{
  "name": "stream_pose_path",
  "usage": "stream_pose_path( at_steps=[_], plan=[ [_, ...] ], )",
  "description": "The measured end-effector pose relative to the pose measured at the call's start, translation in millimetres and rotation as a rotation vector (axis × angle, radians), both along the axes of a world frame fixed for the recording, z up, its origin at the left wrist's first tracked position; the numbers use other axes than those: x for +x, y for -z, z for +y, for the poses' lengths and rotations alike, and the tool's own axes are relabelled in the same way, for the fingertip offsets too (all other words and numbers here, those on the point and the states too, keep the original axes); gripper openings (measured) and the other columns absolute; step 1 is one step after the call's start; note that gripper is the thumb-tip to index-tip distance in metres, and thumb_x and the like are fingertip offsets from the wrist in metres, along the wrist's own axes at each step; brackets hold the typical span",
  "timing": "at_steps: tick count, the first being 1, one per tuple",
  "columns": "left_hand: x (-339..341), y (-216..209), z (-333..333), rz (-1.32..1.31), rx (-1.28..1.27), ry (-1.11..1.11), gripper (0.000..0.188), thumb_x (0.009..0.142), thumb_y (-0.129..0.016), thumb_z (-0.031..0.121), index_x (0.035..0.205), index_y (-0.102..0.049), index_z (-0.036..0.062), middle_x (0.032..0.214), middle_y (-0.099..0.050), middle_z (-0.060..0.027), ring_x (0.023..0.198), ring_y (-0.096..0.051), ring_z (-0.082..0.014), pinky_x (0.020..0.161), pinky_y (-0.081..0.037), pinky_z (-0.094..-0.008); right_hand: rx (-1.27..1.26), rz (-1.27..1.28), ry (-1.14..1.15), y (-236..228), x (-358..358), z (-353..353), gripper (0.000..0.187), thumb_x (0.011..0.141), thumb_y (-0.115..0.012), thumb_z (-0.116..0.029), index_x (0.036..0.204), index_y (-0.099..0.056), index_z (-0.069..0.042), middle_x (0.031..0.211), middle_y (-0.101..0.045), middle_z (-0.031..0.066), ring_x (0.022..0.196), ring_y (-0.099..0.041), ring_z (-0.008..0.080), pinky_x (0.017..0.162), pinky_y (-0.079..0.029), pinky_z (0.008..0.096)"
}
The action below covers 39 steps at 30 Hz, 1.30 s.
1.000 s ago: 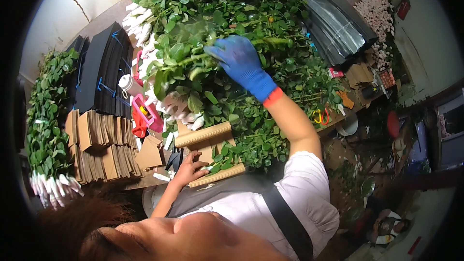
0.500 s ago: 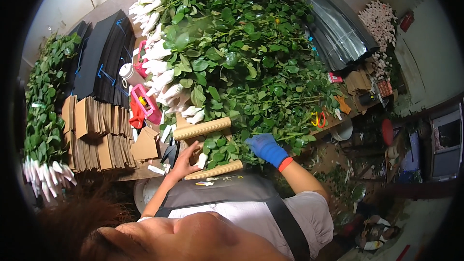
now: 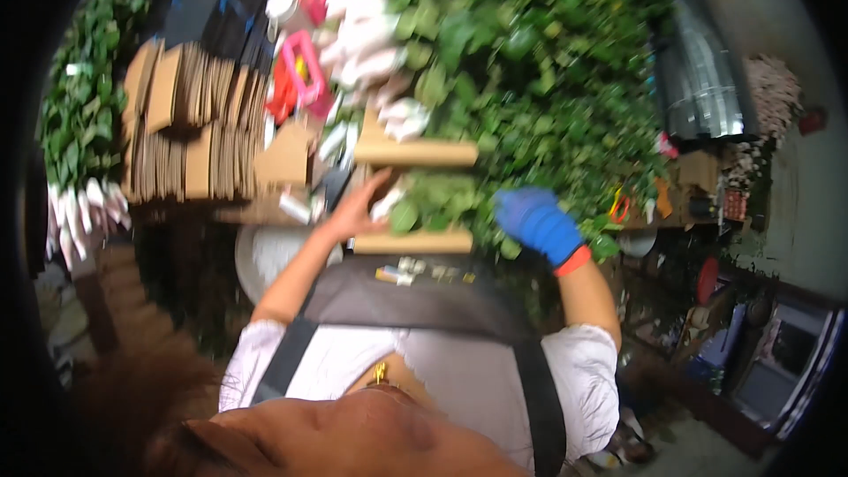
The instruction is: The person places pink roses into a small cardboard box, folds the flaps to close it, and applies tape from a dispenser to seal the package.
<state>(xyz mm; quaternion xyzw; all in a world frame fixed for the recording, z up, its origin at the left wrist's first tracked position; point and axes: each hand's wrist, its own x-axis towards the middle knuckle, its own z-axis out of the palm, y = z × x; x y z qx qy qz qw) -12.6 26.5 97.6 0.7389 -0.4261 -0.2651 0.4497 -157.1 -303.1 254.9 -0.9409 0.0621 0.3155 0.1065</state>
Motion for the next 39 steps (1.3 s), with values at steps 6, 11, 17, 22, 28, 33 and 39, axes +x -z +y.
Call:
stream_pose_path(
  at_steps=[6,11,17,22,28,33,39],
  plan=[
    [-6.8,-21.2,5.0,-0.073,-0.062,0.008,0.079,0.073,-0.081,0.012,0.145,-0.049,0.0116,0.138,-0.054,-0.0134,0.127,-0.054,-0.0323,0.108,-0.044,-0.0401,0.113,0.026,0.051,5.4,-24.5,10.9,0.035,0.094,-0.054,-0.036,0.120,-0.069,-0.017,0.103,-0.072,0.0201,0.096,-0.068,0.0383,0.086,-0.053,0.0479],
    [-4.8,-5.0,7.7,-0.088,-0.045,0.037,0.062,0.073,-0.080,0.013,0.132,-0.061,0.0103,0.124,-0.061,-0.0108,0.118,-0.057,-0.0309,0.101,-0.047,-0.0411,0.096,0.056,0.083,22.0,-35.0,9.1,0.036,0.096,-0.054,-0.038,0.123,-0.069,-0.019,0.107,-0.072,0.0186,0.099,-0.068,0.0368,0.089,-0.053,0.0458],
    [0.7,-4.4,0.0,-0.107,0.001,0.140,0.054,0.077,-0.082,0.029,0.123,-0.065,0.0068,0.117,-0.064,-0.0142,0.114,-0.057,-0.0357,0.099,-0.045,-0.0450,-0.165,-0.380,-0.012,81.9,-50.7,-5.1,0.023,0.085,-0.063,-0.022,0.106,-0.073,-0.023,0.093,-0.071,0.0108,0.085,-0.067,0.0332,0.077,-0.053,0.0477],
    [2.5,2.4,-1.9,-0.110,-0.074,0.162,0.049,0.081,-0.079,0.031,0.121,-0.066,0.0064,0.115,-0.064,-0.0144,0.111,-0.057,-0.0374,0.099,-0.045,-0.0454,0.028,-0.120,0.018,103.0,-47.5,-25.9,0.041,0.089,-0.061,-0.035,0.127,-0.066,-0.021,0.117,-0.070,0.0157,0.108,-0.066,0.0364,0.096,-0.052,0.0446],
    [4.3,-9.6,-6.4,-0.037,-0.031,0.110,0.026,0.092,-0.067,0.026,0.105,-0.069,0.0036,0.102,-0.065,-0.0164,0.101,-0.060,-0.0361,0.088,-0.049,-0.0431,0.035,-1.161,0.059,-35.7,90.3,-61.4,0.031,0.092,-0.065,-0.021,0.122,-0.068,-0.017,0.116,-0.070,0.0122,0.100,-0.066,0.0349,0.088,-0.054,0.0432],
    [-1.5,-16.5,-17.8,-0.108,-0.056,0.018,0.012,0.088,-0.072,0.016,0.092,-0.071,0.0043,0.092,-0.067,-0.0137,0.091,-0.064,-0.0346,0.081,-0.052,-0.0423,-0.480,-1.325,-0.091,-65.5,215.1,-105.3,0.045,0.084,-0.070,-0.025,0.129,-0.064,-0.022,0.130,-0.058,0.0097,0.120,-0.055,0.0320,0.103,-0.046,0.0464],
    [-6.2,-4.5,-12.3,-0.073,-0.041,-0.050,0.015,0.086,-0.074,0.015,0.096,-0.073,0.0034,0.094,-0.068,-0.0139,0.089,-0.066,-0.0329,0.078,-0.054,-0.0402,-0.311,-1.602,-0.212,-108.7,221.6,-44.3,0.021,0.088,-0.066,-0.025,0.108,-0.069,-0.018,0.127,-0.061,0.0052,0.120,-0.056,0.0247,0.106,-0.045,0.0429]
  ],
)
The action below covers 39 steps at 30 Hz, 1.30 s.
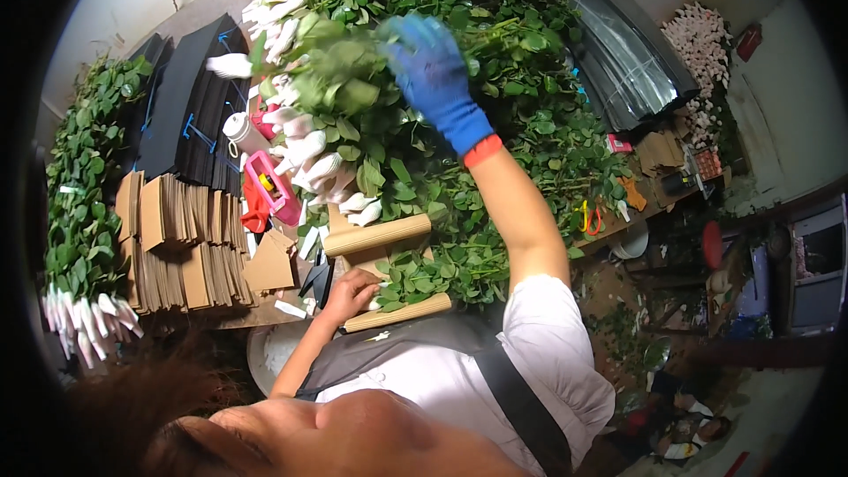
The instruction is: The person places pink roses into a small cardboard box, folds the flaps to close it, and applies tape from a dispenser to seal the package.
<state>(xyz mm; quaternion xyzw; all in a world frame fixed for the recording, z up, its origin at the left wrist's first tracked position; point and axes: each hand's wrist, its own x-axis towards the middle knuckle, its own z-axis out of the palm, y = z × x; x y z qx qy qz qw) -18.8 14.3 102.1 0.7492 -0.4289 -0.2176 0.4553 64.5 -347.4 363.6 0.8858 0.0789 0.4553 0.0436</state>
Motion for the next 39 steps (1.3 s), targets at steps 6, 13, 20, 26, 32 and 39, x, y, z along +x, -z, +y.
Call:
stream_pose_path(
  at_steps=[6,13,20,26,32,39],
  plan=[
    [-3.0,-11.0,-2.5,0.063,-0.004,-0.010,0.014,0.085,-0.074,0.011,0.094,-0.072,0.0003,0.094,-0.069,-0.0143,0.088,-0.067,-0.0318,0.078,-0.054,-0.0390,0.000,0.363,0.085,24.1,-112.7,-6.7,0.046,0.089,-0.063,-0.016,0.133,-0.060,-0.025,0.121,-0.061,0.0029,0.110,-0.058,0.0270,0.096,-0.048,0.0412],
    [2.0,-3.0,0.8,0.110,0.108,-0.003,0.022,0.086,-0.075,0.014,0.104,-0.070,0.0022,0.095,-0.068,-0.0146,0.088,-0.067,-0.0335,0.077,-0.053,-0.0393,0.168,0.379,-0.076,35.6,-190.5,24.8,0.050,0.087,-0.063,-0.015,0.136,-0.061,-0.025,0.123,-0.063,0.0019,0.109,-0.057,0.0273,0.096,-0.045,0.0434],
    [7.2,15.4,0.2,0.333,0.056,-0.060,0.069,0.080,-0.081,0.012,0.139,-0.045,0.0042,0.129,-0.063,-0.0156,0.117,-0.062,-0.0247,0.101,-0.050,-0.0356,0.165,0.898,0.023,154.8,-241.5,31.1,0.046,0.080,-0.067,-0.011,0.124,-0.067,-0.026,0.105,-0.066,0.0017,0.091,-0.063,0.0251,0.078,-0.050,0.0400],
    [-4.8,22.2,2.6,0.569,-0.237,-0.156,0.082,0.079,-0.081,0.001,0.146,-0.035,0.0040,0.137,-0.054,-0.0125,0.121,-0.058,-0.0225,0.102,-0.051,-0.0350,0.115,0.971,0.171,150.5,-245.6,41.5,0.038,0.081,-0.068,-0.016,0.118,-0.068,-0.025,0.100,-0.066,0.0018,0.090,-0.065,0.0253,0.077,-0.052,0.0409],
    [-4.5,30.2,0.3,0.445,-0.247,-0.195,0.078,0.076,-0.085,0.004,0.140,-0.042,0.0123,0.114,-0.061,-0.0069,0.086,-0.061,-0.0101,0.072,-0.051,-0.0257,0.202,1.273,0.279,144.6,-262.8,28.6,0.051,0.085,-0.070,-0.034,0.134,-0.059,-0.021,0.119,-0.064,0.0095,0.107,-0.064,0.0294,0.091,-0.052,0.0441],
    [-0.4,33.6,6.6,0.336,-0.119,-0.139,0.065,0.078,-0.081,0.003,0.135,-0.050,0.0113,0.121,-0.054,-0.0089,0.105,-0.062,-0.0173,0.088,-0.053,-0.0308,0.897,0.738,0.144,114.5,-193.7,56.5,0.078,0.087,-0.070,-0.054,0.149,-0.045,-0.014,0.153,-0.044,0.0199,0.138,-0.046,0.0355,0.114,-0.039,0.0423]
  ],
)
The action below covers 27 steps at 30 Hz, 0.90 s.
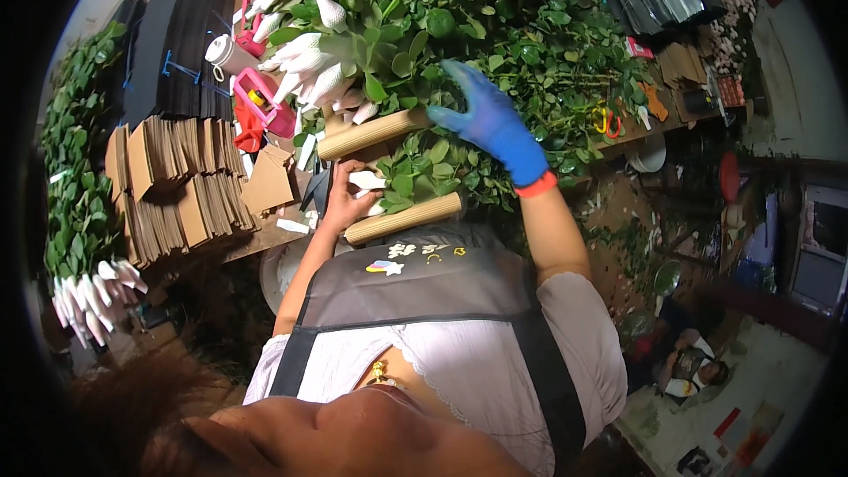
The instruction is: The person places pink roses into a small cardboard box, folds the flaps to close it, and applies tape from a dispenser to seal the package.
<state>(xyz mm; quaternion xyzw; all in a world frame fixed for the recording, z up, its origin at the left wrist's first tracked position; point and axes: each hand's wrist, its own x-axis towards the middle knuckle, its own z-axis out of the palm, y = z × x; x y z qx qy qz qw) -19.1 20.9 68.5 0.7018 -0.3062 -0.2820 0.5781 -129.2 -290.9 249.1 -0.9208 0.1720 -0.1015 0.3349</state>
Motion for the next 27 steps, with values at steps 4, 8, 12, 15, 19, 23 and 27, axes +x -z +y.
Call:
stream_pose_path(
  at_steps=[4,8,12,15,19,23,27],
  plan=[
    [6.9,-9.0,-4.7,0.077,-0.024,0.118,0.084,0.079,-0.075,0.001,0.154,-0.040,0.0161,0.132,-0.054,-0.0113,0.114,-0.059,-0.0212,0.095,-0.050,-0.0326,-0.129,0.108,-0.078,47.3,36.2,6.7,0.064,0.086,-0.074,-0.042,0.136,-0.056,-0.007,0.138,-0.058,0.0192,0.120,-0.061,0.0349,0.101,-0.049,0.0399],
    [9.1,-30.4,-1.7,-0.043,-0.017,0.188,0.067,0.083,-0.076,0.007,0.145,-0.052,0.0126,0.128,-0.058,-0.0104,0.114,-0.059,-0.0219,0.097,-0.048,-0.0333,0.145,0.070,0.103,41.9,36.1,17.4,0.044,0.088,-0.069,-0.028,0.124,-0.063,-0.003,0.123,-0.067,0.0187,0.104,-0.068,0.0350,0.090,-0.055,0.0384],
    [3.8,-41.6,-6.6,-0.109,0.135,0.132,0.046,0.087,-0.076,0.015,0.131,-0.064,0.0103,0.112,-0.063,-0.0068,0.094,-0.059,-0.0155,0.080,-0.050,-0.0290,-0.059,-0.181,0.118,11.3,17.1,53.6,0.029,0.085,-0.062,-0.011,0.113,-0.070,-0.012,0.101,-0.071,0.0145,0.090,-0.069,0.0345,0.079,-0.056,0.0417],
    [-0.5,-20.2,-15.0,-0.262,0.163,0.000,0.039,0.087,-0.074,0.009,0.125,-0.067,0.0110,0.097,-0.063,-0.0054,0.088,-0.058,-0.0163,0.078,-0.048,-0.0285,-0.316,-0.357,-0.123,-3.5,3.5,73.1,0.038,0.083,-0.063,-0.012,0.120,-0.070,-0.019,0.108,-0.071,0.0066,0.089,-0.069,0.0284,0.076,-0.056,0.0398],
    [4.6,-2.2,-12.3,-0.483,0.083,-0.049,0.032,0.085,-0.072,0.012,0.117,-0.069,0.0058,0.104,-0.069,-0.0117,0.090,-0.062,-0.0227,0.082,-0.050,-0.0362,-0.555,0.022,-0.319,-25.8,-0.9,84.9,0.054,0.077,-0.069,-0.012,0.130,-0.063,-0.022,0.114,-0.068,0.0029,0.094,-0.065,0.0242,0.079,-0.053,0.0373],
    [-1.4,-27.9,-17.9,-0.121,0.303,-0.055,0.042,0.089,-0.075,0.020,0.129,-0.066,0.0133,0.093,-0.067,-0.0095,0.078,-0.063,-0.0163,0.073,-0.052,-0.0318,-0.545,-0.167,-0.115,-1.6,-15.5,10.5,0.041,0.079,-0.068,-0.006,0.118,-0.070,-0.020,0.113,-0.072,0.0036,0.101,-0.068,0.0268,0.087,-0.054,0.0389],
    [-10.9,5.2,-10.5,-0.266,0.278,-0.078,0.043,0.089,-0.072,0.024,0.131,-0.065,0.0148,0.107,-0.062,-0.0145,0.092,-0.065,-0.0246,0.082,-0.052,-0.0362,-0.364,-0.197,-0.295,-8.7,-33.9,9.0,0.049,0.078,-0.069,-0.004,0.124,-0.069,-0.021,0.118,-0.071,0.0061,0.104,-0.068,0.0270,0.089,-0.053,0.0417]
  ],
)
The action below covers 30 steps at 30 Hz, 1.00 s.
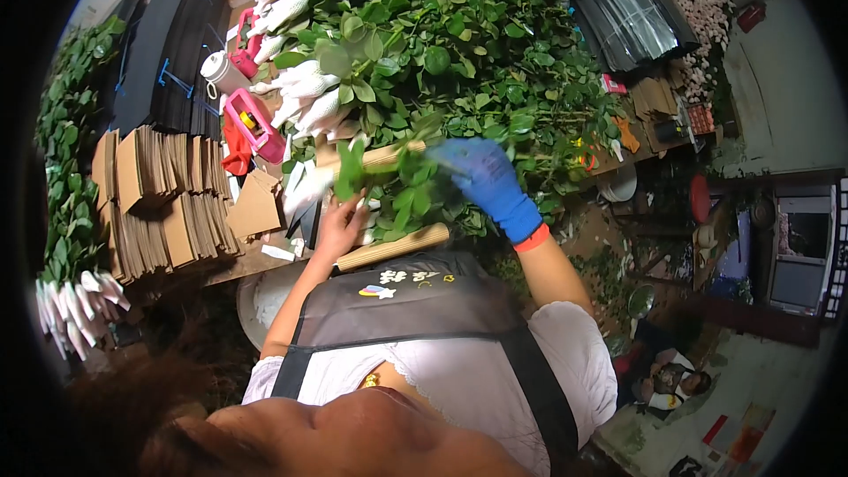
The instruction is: The person places pink roses into a small cardboard box, folds the flaps to close it, and applies tape from a dispenser to seal the package.
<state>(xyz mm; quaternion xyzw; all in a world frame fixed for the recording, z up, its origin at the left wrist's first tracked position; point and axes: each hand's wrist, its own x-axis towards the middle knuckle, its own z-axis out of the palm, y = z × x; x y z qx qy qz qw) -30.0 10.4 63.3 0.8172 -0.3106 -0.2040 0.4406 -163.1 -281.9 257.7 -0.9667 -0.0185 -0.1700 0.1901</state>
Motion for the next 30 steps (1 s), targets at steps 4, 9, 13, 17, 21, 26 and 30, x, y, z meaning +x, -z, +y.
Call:
stream_pose_path(
  at_steps=[4,9,13,17,21,26,30],
  plan=[
    [11.9,-14.9,-4.6,-0.163,-0.002,0.092,0.041,0.074,-0.073,0.012,0.115,-0.071,0.0072,0.109,-0.065,-0.0145,0.102,-0.062,-0.0360,0.090,-0.050,-0.0421,-0.014,0.220,-0.192,19.4,-2.6,3.1,0.046,0.083,-0.064,-0.008,0.128,-0.066,-0.022,0.118,-0.070,0.0072,0.101,-0.067,0.0292,0.087,-0.054,0.0410],
    [18.1,-43.7,-8.0,-0.169,-0.106,0.260,0.044,0.075,-0.077,0.008,0.117,-0.067,0.0053,0.112,-0.067,-0.0145,0.103,-0.064,-0.0355,0.089,-0.051,-0.0426,-0.088,0.362,-0.063,67.1,-15.9,-17.9,0.038,0.087,-0.064,-0.014,0.122,-0.067,-0.026,0.117,-0.069,0.0020,0.101,-0.067,0.0272,0.087,-0.055,0.0405],
    [7.2,-34.0,-8.2,0.229,-0.152,-0.025,0.060,0.085,-0.075,0.012,0.139,-0.048,0.0074,0.123,-0.064,-0.0173,0.106,-0.066,-0.0322,0.092,-0.052,-0.0379,-0.210,0.490,0.152,121.0,-10.9,-22.9,0.032,0.087,-0.062,-0.013,0.118,-0.069,-0.023,0.112,-0.071,0.0025,0.099,-0.068,0.0273,0.085,-0.055,0.0411],
    [11.5,-33.0,-8.3,0.111,-0.134,0.101,0.059,0.088,-0.074,0.015,0.142,-0.051,0.0192,0.111,-0.060,-0.0174,0.101,-0.063,-0.0330,0.088,-0.051,-0.0396,-0.259,0.582,0.108,138.6,-0.4,-34.9,0.032,0.089,-0.060,-0.022,0.120,-0.068,-0.025,0.110,-0.071,0.0069,0.100,-0.068,0.0280,0.086,-0.055,0.0415],
    [15.2,-46.4,-5.6,-0.011,-0.021,0.168,0.051,0.089,-0.072,0.020,0.138,-0.057,0.0211,0.107,-0.060,-0.0191,0.100,-0.061,-0.0372,0.087,-0.050,-0.0422,-0.164,0.990,0.016,-7.5,56.0,-47.1,0.034,0.089,-0.062,-0.031,0.122,-0.068,-0.026,0.105,-0.072,0.0055,0.096,-0.069,0.0291,0.087,-0.055,0.0416],
    [16.5,-62.4,-13.3,0.031,-0.030,0.141,0.050,0.087,-0.075,0.031,0.133,-0.060,0.0172,0.118,-0.064,-0.0191,0.107,-0.064,-0.0360,0.091,-0.052,-0.0406,-0.422,-0.311,0.162,-56.2,151.7,-105.7,0.042,0.088,-0.061,-0.007,0.128,-0.062,-0.021,0.124,-0.064,0.0081,0.117,-0.061,0.0269,0.100,-0.049,0.0406],
    [15.5,-38.5,-23.6,-0.081,0.009,0.000,0.043,0.083,-0.078,0.034,0.120,-0.068,0.0147,0.104,-0.072,-0.0163,0.093,-0.070,-0.0327,0.080,-0.055,-0.0392,-0.774,0.118,0.214,-61.3,221.3,-133.8,0.042,0.087,-0.067,-0.016,0.128,-0.061,-0.019,0.128,-0.059,0.0093,0.124,-0.055,0.0297,0.109,-0.042,0.0431]
  ],
)
